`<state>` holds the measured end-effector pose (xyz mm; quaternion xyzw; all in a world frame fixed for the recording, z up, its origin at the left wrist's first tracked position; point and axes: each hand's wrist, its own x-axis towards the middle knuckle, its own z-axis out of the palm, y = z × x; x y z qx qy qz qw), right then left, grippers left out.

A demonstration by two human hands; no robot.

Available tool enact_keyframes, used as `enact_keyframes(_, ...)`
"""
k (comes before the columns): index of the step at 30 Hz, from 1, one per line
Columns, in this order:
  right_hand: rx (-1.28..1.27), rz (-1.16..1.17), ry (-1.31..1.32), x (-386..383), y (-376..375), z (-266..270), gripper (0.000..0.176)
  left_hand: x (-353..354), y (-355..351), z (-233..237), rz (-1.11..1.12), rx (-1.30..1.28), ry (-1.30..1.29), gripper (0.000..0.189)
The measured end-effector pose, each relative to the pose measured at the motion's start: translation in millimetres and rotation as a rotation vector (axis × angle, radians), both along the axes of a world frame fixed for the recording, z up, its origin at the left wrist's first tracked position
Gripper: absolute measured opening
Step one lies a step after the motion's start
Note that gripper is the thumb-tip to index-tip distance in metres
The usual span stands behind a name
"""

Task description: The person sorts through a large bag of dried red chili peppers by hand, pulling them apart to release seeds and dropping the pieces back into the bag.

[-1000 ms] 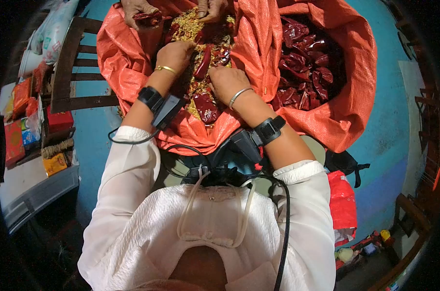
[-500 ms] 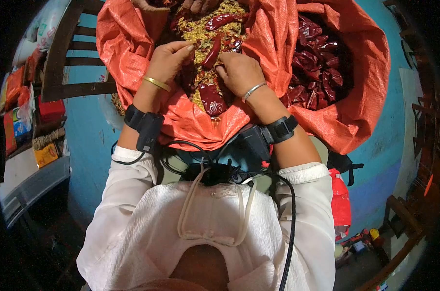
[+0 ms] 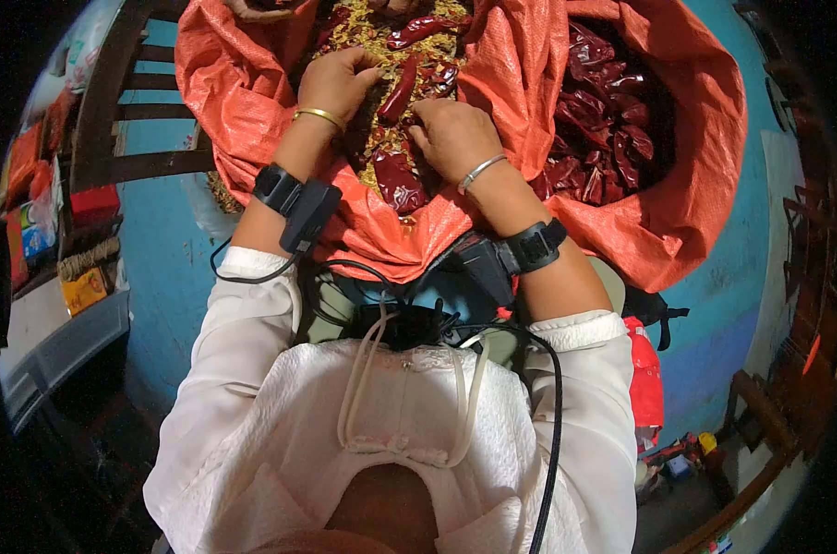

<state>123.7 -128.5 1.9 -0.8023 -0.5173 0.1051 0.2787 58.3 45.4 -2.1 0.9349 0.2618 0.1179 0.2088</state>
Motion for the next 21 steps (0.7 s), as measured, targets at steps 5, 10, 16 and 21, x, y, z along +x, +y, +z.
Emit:
enact_keyframes(5, -0.027, 0.012, -0.013, 1.7, -1.6, -3.9, 0.018, 13.2, -9.8, -2.5, 0.012, 0.03, 0.089, 0.023)
enact_keyframes(10, -0.041, 0.009, 0.003, 2.5, -1.6, -0.1, 0.018, 15.5, -13.1, 6.6, -0.052, 0.161, 0.359, 0.026)
enact_keyframes(16, -0.061, 0.01, -0.027, 4.2, -0.9, 0.2, 0.017, 2.9, -1.1, -7.5, -0.043, -0.068, -0.016, 0.022)
enact_keyframes(21, -0.053, 0.009, -0.051, 2.2, 0.5, 0.5, 0.017, -22.5, 3.3, 19.5, -0.005, -1.213, -0.271, 0.013)
